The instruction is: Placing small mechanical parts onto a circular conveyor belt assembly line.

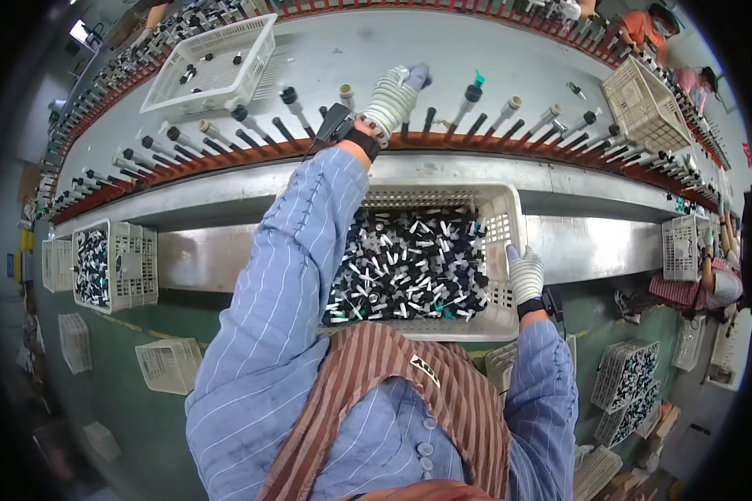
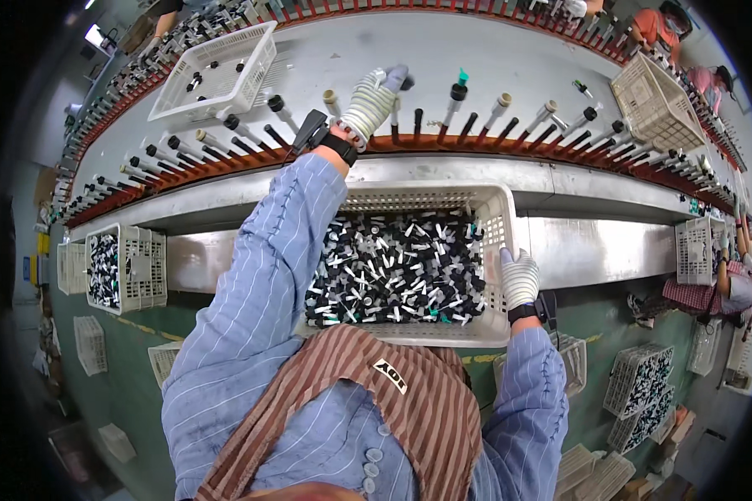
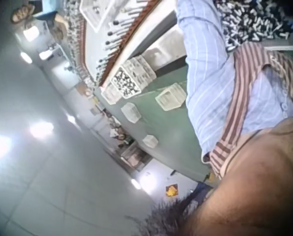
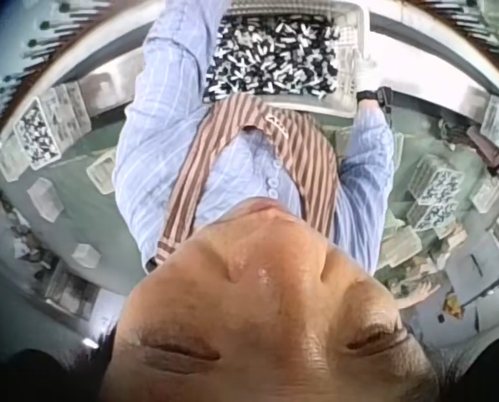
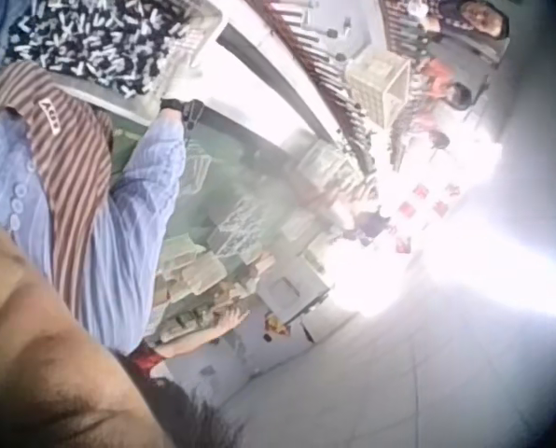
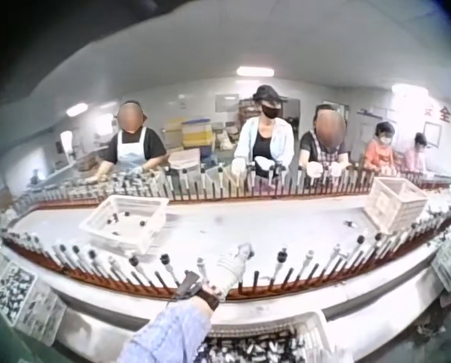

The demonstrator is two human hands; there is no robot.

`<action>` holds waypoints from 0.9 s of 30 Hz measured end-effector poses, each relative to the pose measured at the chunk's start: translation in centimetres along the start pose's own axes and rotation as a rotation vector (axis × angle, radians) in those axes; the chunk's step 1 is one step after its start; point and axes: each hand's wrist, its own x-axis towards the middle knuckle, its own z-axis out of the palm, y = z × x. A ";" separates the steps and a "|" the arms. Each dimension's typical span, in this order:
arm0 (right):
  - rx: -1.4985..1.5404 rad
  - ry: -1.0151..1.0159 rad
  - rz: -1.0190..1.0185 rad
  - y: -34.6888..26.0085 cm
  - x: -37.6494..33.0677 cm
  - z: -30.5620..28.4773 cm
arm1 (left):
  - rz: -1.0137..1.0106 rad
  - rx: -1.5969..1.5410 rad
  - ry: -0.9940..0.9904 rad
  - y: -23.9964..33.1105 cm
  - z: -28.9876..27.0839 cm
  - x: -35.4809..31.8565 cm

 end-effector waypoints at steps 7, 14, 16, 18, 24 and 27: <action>-0.071 -0.096 0.019 -3.5 1.5 -1.7 | 0.317 0.705 0.062 -9.7 -5.8 1.1; -0.043 -0.071 0.072 -1.6 2.0 -1.4 | 0.440 0.397 0.679 -3.8 -4.7 -6.8; -0.036 -0.060 0.082 -1.7 2.1 -1.2 | 0.369 0.331 0.598 -5.2 -2.5 -12.9; -0.037 -0.064 0.056 -1.9 2.2 -1.0 | 0.299 0.319 -0.097 -6.5 0.4 -18.5; -0.066 -0.109 0.106 -1.8 2.3 -0.9 | -0.246 0.653 -0.913 -11.3 9.9 -29.0; -0.084 -0.164 0.149 -1.2 2.9 -0.1 | -0.017 0.507 -0.899 -13.3 11.2 -31.0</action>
